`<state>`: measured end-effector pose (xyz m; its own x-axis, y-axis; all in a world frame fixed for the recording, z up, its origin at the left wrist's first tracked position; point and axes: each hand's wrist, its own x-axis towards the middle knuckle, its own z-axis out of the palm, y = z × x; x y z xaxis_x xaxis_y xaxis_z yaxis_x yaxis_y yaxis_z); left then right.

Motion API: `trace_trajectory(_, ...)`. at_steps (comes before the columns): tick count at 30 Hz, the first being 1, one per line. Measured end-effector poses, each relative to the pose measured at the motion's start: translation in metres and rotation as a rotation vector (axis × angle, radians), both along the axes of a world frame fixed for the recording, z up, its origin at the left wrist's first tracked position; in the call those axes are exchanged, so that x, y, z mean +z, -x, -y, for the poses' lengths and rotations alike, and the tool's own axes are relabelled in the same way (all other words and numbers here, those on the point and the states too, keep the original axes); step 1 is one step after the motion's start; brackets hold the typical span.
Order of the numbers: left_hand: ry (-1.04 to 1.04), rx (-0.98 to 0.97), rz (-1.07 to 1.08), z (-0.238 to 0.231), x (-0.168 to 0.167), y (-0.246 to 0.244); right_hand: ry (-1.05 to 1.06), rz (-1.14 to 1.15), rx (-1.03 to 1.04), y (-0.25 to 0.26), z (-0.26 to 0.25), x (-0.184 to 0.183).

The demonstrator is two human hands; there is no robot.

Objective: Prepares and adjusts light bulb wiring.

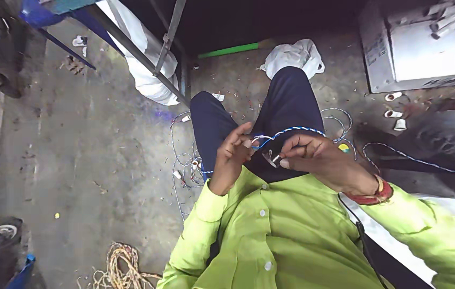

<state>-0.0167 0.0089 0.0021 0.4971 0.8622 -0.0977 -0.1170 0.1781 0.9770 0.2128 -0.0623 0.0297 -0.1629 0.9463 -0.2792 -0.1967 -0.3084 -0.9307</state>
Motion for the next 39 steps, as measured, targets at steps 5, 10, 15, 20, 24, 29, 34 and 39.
trace_trajectory(5, -0.036, 0.034, -0.045, 0.004, -0.003, -0.003, 0.034, 0.002, -0.145, 0.018, 0.005, -0.014)
trace_trajectory(10, -0.245, 0.094, -0.133, 0.01, -0.006, -0.002, 0.157, 0.002, -0.222, 0.028, 0.009, -0.014)
trace_trajectory(15, -0.486, 0.129, -0.272, 0.015, -0.01, -0.003, 0.169, -0.039, -0.284, 0.031, 0.009, -0.014)
trace_trajectory(20, -0.482, 0.065, -0.32, 0.018, -0.009, -0.001, 0.166, -0.003, -0.287, 0.034, 0.008, -0.016)
trace_trajectory(24, -0.413, 0.052, -0.278, 0.019, -0.01, 0.0, 0.11, 0.014, -0.277, 0.036, 0.01, -0.019)
trace_trajectory(29, -0.179, 0.093, -0.213, 0.023, -0.01, -0.001, 0.05, 0.055, -0.268, 0.039, 0.013, -0.021)
trace_trajectory(34, 0.104, 0.031, -0.155, 0.019, -0.003, 0.007, -0.05, 0.141, -0.223, 0.041, 0.017, -0.026)
trace_trajectory(39, 0.197, -0.049, -0.135, 0.018, -0.01, 0.014, -0.11, 0.267, -0.181, 0.041, 0.018, -0.028)
